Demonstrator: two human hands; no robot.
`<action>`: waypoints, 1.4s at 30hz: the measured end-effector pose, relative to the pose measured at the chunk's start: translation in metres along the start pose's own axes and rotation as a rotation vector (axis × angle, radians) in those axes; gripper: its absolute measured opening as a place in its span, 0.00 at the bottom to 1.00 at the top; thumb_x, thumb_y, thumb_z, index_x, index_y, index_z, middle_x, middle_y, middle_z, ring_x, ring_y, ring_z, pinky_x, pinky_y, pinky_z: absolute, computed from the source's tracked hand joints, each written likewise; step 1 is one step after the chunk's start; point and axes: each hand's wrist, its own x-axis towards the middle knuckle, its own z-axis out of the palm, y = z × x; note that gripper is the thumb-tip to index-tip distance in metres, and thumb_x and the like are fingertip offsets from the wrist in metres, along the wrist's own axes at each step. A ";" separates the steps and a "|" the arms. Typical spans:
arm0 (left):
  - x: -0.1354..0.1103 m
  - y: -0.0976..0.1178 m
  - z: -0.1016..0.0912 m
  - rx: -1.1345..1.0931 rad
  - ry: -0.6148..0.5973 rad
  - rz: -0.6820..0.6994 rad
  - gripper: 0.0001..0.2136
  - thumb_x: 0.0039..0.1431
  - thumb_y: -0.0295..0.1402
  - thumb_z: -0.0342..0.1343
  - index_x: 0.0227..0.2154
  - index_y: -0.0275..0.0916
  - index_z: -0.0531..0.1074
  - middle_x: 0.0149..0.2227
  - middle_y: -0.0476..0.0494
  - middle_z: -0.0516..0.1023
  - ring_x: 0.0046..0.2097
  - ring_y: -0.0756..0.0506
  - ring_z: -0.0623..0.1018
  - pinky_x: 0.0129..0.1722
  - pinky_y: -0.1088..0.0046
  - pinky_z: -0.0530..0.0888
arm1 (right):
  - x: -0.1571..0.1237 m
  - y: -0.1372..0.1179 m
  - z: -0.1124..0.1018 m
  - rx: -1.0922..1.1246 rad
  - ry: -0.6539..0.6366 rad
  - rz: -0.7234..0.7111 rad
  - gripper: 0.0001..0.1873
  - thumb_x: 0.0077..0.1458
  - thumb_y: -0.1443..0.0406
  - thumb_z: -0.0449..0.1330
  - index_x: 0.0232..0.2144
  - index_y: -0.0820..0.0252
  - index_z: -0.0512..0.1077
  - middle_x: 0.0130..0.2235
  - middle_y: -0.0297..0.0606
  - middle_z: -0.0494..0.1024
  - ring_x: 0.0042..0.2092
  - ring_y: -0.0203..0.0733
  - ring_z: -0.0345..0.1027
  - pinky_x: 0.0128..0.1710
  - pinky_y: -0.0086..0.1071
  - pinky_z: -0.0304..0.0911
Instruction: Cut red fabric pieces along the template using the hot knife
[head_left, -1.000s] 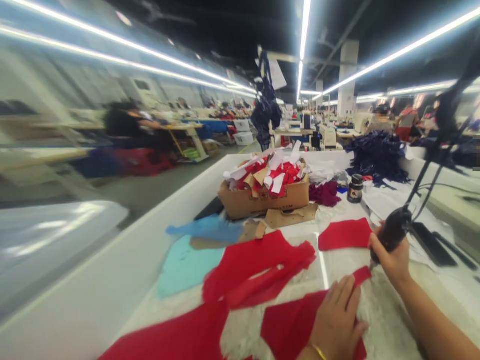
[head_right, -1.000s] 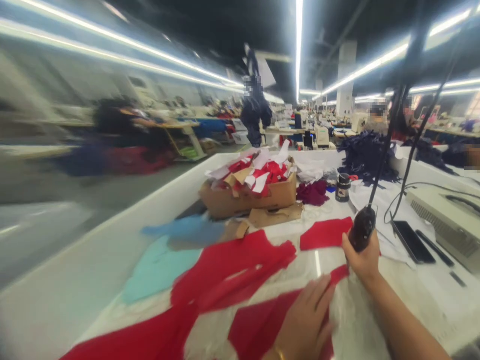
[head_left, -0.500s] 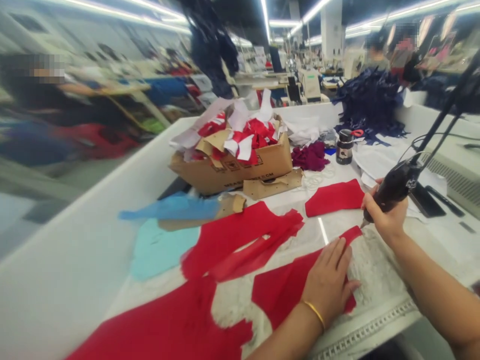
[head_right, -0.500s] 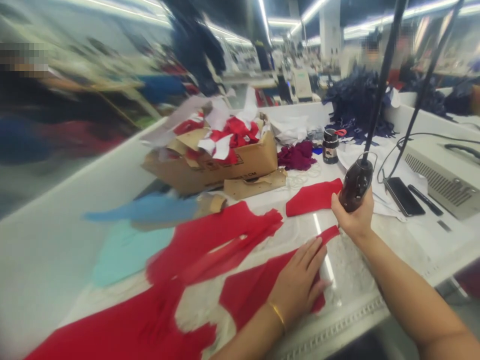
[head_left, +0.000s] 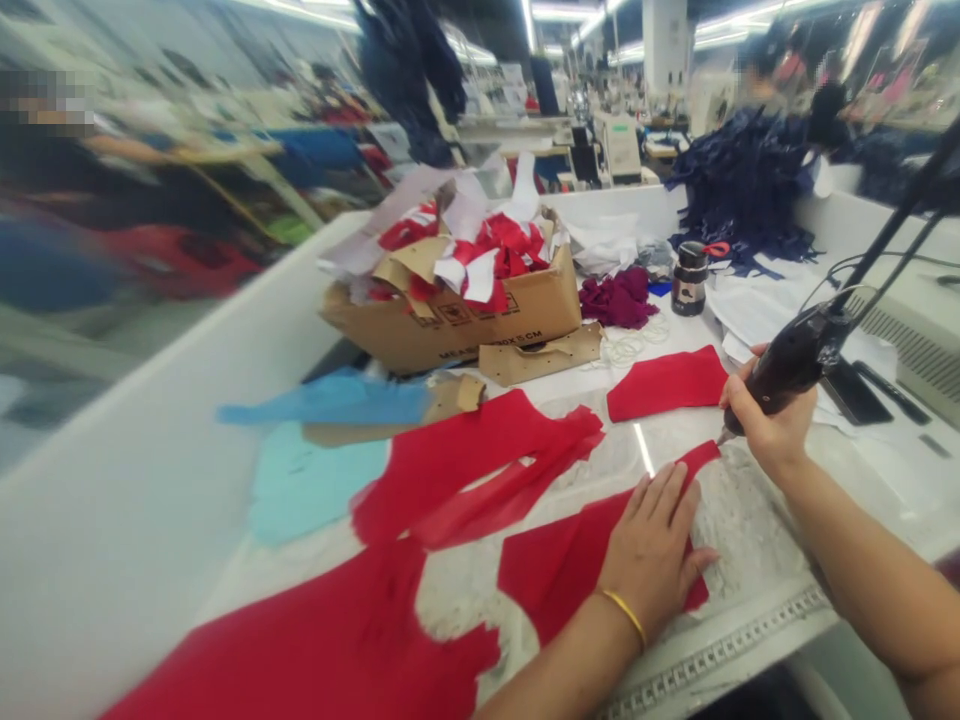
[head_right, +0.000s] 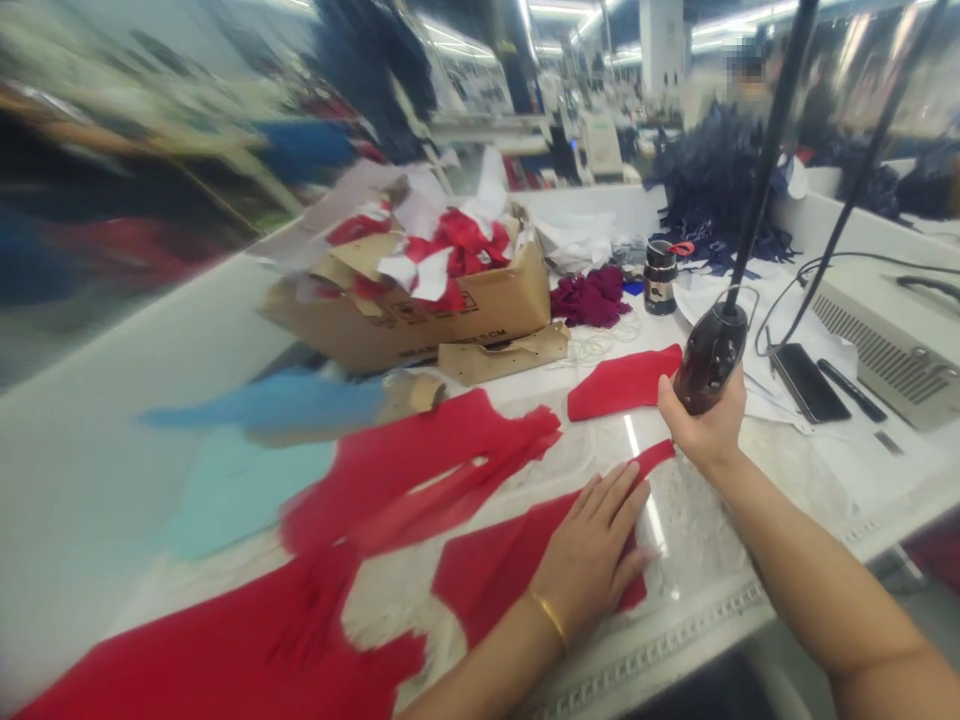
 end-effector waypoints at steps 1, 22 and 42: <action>0.000 0.000 0.000 -0.002 -0.006 -0.002 0.27 0.71 0.45 0.50 0.63 0.29 0.65 0.66 0.26 0.66 0.66 0.32 0.70 0.63 0.51 0.71 | 0.000 0.000 0.000 0.004 -0.004 0.000 0.14 0.54 0.57 0.66 0.37 0.54 0.66 0.28 0.31 0.73 0.28 0.40 0.69 0.32 0.38 0.69; -0.044 0.014 -0.061 -0.094 -0.048 -0.026 0.26 0.74 0.45 0.45 0.62 0.28 0.65 0.65 0.27 0.69 0.68 0.35 0.67 0.64 0.57 0.72 | -0.034 -0.056 -0.015 0.353 -0.348 0.242 0.16 0.57 0.63 0.67 0.46 0.50 0.68 0.27 0.28 0.71 0.25 0.38 0.68 0.24 0.35 0.69; -0.060 0.024 -0.035 -0.156 -0.053 -0.027 0.35 0.71 0.55 0.45 0.66 0.27 0.62 0.65 0.25 0.67 0.70 0.33 0.63 0.67 0.52 0.67 | -0.055 -0.084 -0.025 0.399 -0.649 0.316 0.16 0.51 0.65 0.71 0.40 0.48 0.71 0.26 0.30 0.73 0.27 0.43 0.72 0.25 0.41 0.73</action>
